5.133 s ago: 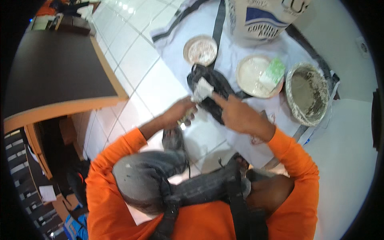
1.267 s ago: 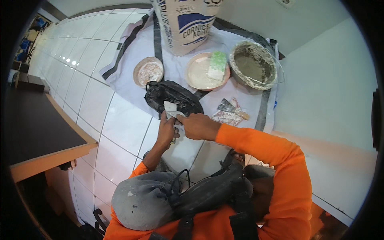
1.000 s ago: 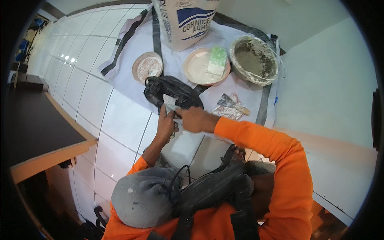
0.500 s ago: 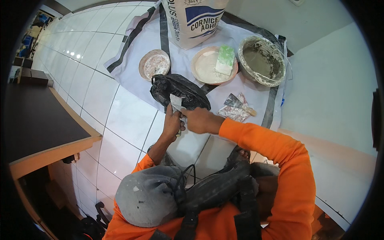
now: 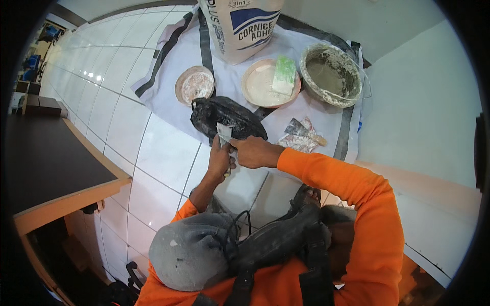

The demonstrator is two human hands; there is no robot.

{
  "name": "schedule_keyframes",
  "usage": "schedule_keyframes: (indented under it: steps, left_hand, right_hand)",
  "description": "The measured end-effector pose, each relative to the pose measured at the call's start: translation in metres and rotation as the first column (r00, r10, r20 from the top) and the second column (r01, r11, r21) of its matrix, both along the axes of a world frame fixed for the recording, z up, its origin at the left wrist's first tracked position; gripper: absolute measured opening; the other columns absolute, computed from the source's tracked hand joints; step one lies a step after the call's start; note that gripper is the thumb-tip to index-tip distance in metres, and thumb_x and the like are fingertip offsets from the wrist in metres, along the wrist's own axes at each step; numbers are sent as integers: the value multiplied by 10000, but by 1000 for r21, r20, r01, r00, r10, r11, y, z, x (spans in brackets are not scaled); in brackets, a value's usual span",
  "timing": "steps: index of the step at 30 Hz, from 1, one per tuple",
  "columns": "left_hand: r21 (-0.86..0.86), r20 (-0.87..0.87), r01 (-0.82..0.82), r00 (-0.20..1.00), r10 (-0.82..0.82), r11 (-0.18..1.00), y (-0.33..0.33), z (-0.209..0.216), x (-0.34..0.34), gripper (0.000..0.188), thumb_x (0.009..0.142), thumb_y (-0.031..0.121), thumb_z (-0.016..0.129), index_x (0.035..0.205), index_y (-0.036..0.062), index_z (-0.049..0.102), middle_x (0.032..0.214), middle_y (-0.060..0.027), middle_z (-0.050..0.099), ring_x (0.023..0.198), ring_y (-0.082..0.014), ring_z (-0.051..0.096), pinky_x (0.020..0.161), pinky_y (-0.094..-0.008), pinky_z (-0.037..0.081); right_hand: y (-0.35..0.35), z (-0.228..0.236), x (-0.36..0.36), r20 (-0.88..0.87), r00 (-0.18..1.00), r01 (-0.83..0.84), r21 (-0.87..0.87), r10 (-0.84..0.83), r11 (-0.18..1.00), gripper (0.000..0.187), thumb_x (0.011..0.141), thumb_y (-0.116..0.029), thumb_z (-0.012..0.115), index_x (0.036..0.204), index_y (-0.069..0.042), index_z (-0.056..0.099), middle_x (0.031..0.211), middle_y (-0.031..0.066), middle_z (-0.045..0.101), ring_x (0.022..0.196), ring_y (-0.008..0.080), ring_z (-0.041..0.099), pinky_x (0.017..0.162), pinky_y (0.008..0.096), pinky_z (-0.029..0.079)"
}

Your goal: The person walks into a room and sets up a workspace on the floor using a white drop cloth. They place a bag of cornice adhesive, a bucket of mixed compound, and a mixing tray on the cloth. The person then scoops powder from the bag into the tray and mixes it with a trowel.

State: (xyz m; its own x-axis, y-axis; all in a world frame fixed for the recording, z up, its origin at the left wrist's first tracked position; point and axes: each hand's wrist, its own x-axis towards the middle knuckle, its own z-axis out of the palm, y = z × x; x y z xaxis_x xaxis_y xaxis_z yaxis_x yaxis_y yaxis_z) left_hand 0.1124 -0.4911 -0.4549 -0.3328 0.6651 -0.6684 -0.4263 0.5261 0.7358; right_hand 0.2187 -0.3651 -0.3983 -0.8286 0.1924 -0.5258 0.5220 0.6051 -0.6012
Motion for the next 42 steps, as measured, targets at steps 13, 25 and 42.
schedule_keyframes:
  steps: [13,25,42]
  left_hand:
    - [15,20,-31,999,31,999,-6,-4,-3,467,1000,117,385,1456,193,319,826,-25,507,522,-91,449,414,-249,388]
    - [37,-10,41,999,-41,998,-6,10,15,521,998,114,392,1497,213,279,906,-46,482,549,-94,437,440,-251,395]
    - [61,67,-105,993,101,993,2,8,-2,449,947,96,413,1379,189,334,923,-78,534,518,-111,449,385,-253,366]
  right_hand:
    - [2,-12,-10,11,1000,-8,-27,9,1000,509,845,-281,591,1262,9,565,1069,309,676,992,463,671,881,528,531]
    - [19,0,-7,95,995,39,-56,-33,998,512,841,-232,562,1302,-11,529,1040,304,679,959,452,676,874,542,519]
    - [-9,-14,7,-16,1000,21,-9,-21,1000,539,873,-163,576,1361,7,425,1050,312,677,923,481,682,819,551,543]
